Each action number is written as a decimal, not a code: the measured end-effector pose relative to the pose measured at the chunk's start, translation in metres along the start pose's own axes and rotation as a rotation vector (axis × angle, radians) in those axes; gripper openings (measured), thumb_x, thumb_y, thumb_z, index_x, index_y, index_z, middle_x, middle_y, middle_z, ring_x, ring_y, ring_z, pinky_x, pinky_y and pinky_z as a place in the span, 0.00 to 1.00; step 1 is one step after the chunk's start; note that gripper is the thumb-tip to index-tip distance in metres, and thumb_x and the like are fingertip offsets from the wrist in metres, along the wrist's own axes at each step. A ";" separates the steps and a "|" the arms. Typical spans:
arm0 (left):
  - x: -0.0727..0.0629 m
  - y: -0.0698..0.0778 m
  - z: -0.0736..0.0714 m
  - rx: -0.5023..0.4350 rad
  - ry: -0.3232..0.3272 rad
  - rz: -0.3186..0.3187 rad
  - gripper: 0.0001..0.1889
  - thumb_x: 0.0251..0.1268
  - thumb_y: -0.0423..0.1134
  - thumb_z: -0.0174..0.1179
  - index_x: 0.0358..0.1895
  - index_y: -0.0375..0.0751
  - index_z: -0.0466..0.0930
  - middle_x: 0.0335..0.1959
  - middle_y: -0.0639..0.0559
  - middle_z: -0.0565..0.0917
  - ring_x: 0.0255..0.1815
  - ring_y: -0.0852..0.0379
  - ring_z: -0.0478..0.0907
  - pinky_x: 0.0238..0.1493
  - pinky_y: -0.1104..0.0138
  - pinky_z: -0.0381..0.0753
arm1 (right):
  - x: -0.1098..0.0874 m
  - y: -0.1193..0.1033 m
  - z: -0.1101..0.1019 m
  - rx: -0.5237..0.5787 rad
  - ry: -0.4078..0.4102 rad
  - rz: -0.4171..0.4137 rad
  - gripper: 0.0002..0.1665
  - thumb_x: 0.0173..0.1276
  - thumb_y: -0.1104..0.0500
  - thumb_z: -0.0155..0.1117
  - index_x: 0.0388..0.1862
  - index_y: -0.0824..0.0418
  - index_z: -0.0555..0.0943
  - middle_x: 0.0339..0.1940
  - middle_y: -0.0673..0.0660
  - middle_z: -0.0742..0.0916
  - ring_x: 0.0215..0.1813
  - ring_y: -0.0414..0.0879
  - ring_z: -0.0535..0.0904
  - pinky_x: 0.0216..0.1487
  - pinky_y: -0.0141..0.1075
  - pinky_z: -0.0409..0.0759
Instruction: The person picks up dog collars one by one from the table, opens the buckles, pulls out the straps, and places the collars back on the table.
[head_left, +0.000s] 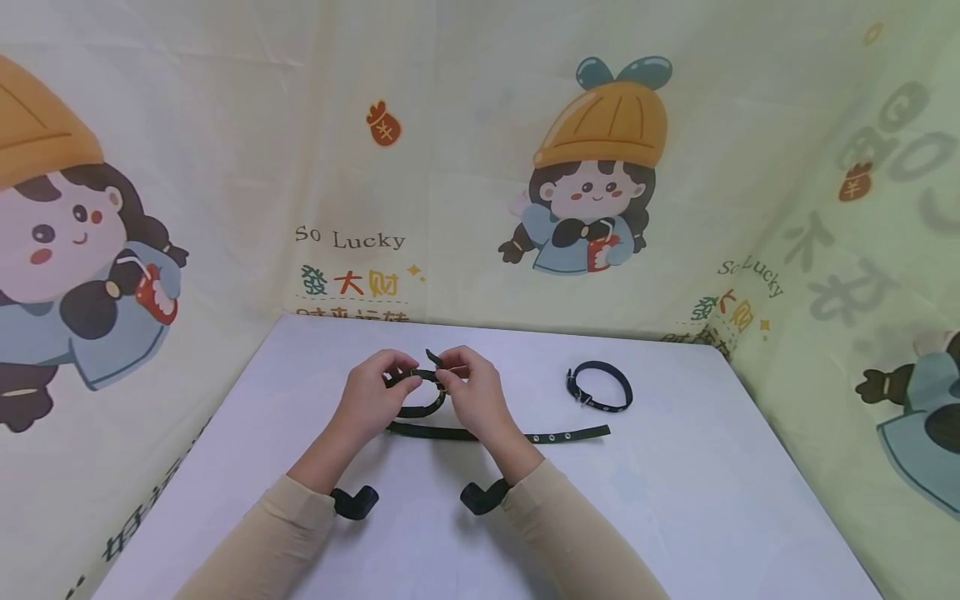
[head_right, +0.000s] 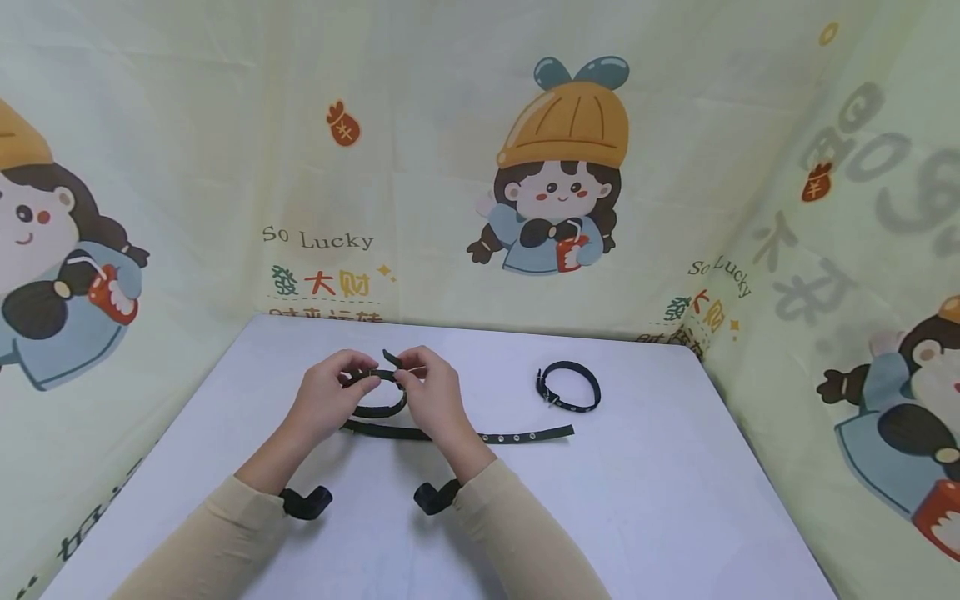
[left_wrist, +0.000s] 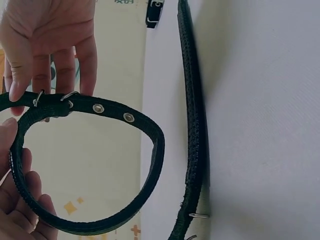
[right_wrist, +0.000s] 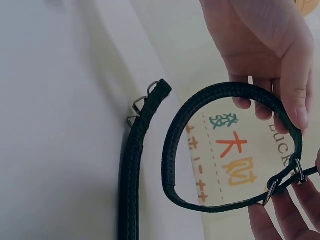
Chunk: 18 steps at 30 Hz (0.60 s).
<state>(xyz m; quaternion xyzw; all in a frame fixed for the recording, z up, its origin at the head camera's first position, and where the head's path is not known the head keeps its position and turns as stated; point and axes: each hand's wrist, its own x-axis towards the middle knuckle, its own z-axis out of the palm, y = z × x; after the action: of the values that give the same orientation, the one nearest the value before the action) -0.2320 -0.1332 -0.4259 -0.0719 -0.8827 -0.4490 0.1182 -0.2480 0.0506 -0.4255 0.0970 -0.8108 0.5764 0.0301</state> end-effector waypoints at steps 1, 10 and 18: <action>0.000 0.000 0.000 0.000 -0.007 -0.001 0.12 0.70 0.35 0.73 0.53 0.46 0.86 0.43 0.50 0.86 0.42 0.50 0.80 0.40 0.63 0.84 | 0.000 0.000 0.000 -0.005 0.002 0.000 0.09 0.77 0.63 0.69 0.52 0.55 0.87 0.49 0.53 0.91 0.53 0.50 0.86 0.51 0.44 0.89; 0.000 0.004 0.002 -0.018 -0.040 -0.001 0.12 0.72 0.34 0.70 0.55 0.45 0.84 0.44 0.47 0.84 0.43 0.48 0.80 0.40 0.61 0.84 | -0.003 -0.002 0.000 -0.036 0.002 -0.021 0.08 0.77 0.63 0.70 0.50 0.52 0.88 0.48 0.52 0.91 0.54 0.50 0.86 0.52 0.45 0.88; 0.001 0.006 0.004 0.014 -0.036 0.011 0.15 0.69 0.32 0.71 0.55 0.44 0.82 0.46 0.48 0.86 0.44 0.47 0.81 0.41 0.60 0.85 | -0.005 -0.001 0.001 -0.054 -0.009 -0.029 0.08 0.77 0.62 0.70 0.50 0.51 0.88 0.47 0.51 0.91 0.54 0.48 0.87 0.52 0.44 0.87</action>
<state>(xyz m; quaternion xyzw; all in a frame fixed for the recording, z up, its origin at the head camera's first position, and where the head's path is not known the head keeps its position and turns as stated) -0.2324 -0.1264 -0.4227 -0.0839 -0.8875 -0.4407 0.1052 -0.2430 0.0501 -0.4256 0.1107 -0.8246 0.5535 0.0376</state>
